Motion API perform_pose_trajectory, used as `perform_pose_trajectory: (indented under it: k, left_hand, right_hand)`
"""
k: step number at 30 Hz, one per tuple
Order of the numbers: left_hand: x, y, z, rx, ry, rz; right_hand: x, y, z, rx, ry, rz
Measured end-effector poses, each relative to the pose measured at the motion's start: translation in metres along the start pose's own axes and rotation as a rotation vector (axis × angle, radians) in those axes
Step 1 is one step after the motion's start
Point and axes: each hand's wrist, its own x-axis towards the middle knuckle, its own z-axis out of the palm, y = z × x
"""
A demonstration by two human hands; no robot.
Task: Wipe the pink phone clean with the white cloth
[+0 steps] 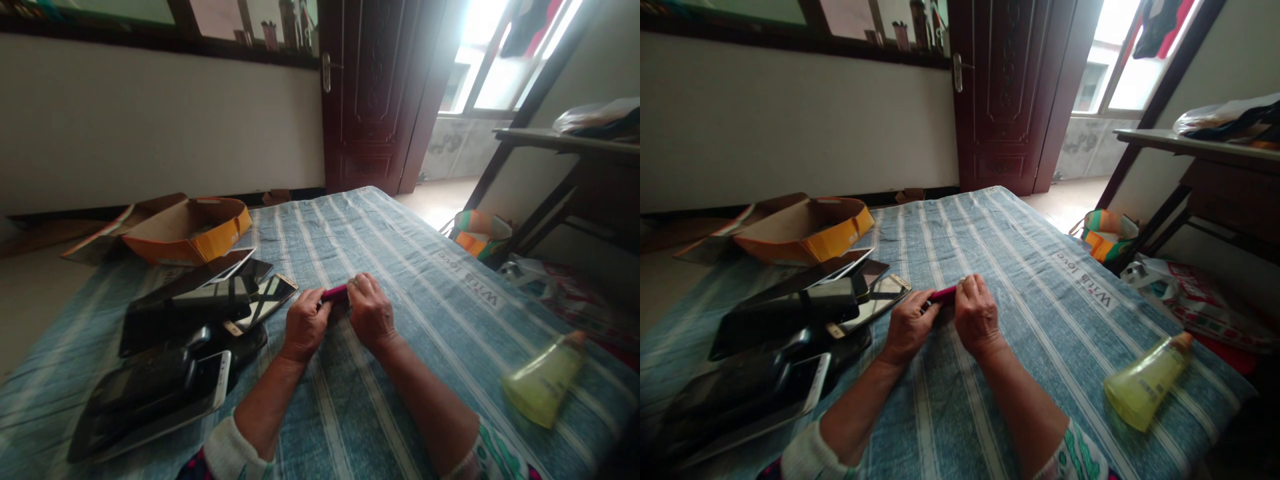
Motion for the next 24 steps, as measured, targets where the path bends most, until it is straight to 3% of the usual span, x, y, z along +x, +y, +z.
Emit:
perform_pose_trajectory:
  k: [5,16,24]
  left_hand:
    - [0.000,-0.001,0.003,0.011,0.010,-0.007]
    - [0.000,0.002,-0.005,-0.024,-0.019,0.012]
    - [0.000,0.000,-0.001,-0.014,-0.015,-0.005]
  right_hand:
    - [-0.002,0.008,0.001,-0.017,0.020,0.064]
    - [0.003,-0.029,0.003,0.095,-0.014,-0.125]
    - [0.002,-0.012,0.003,0.027,-0.034,-0.045]
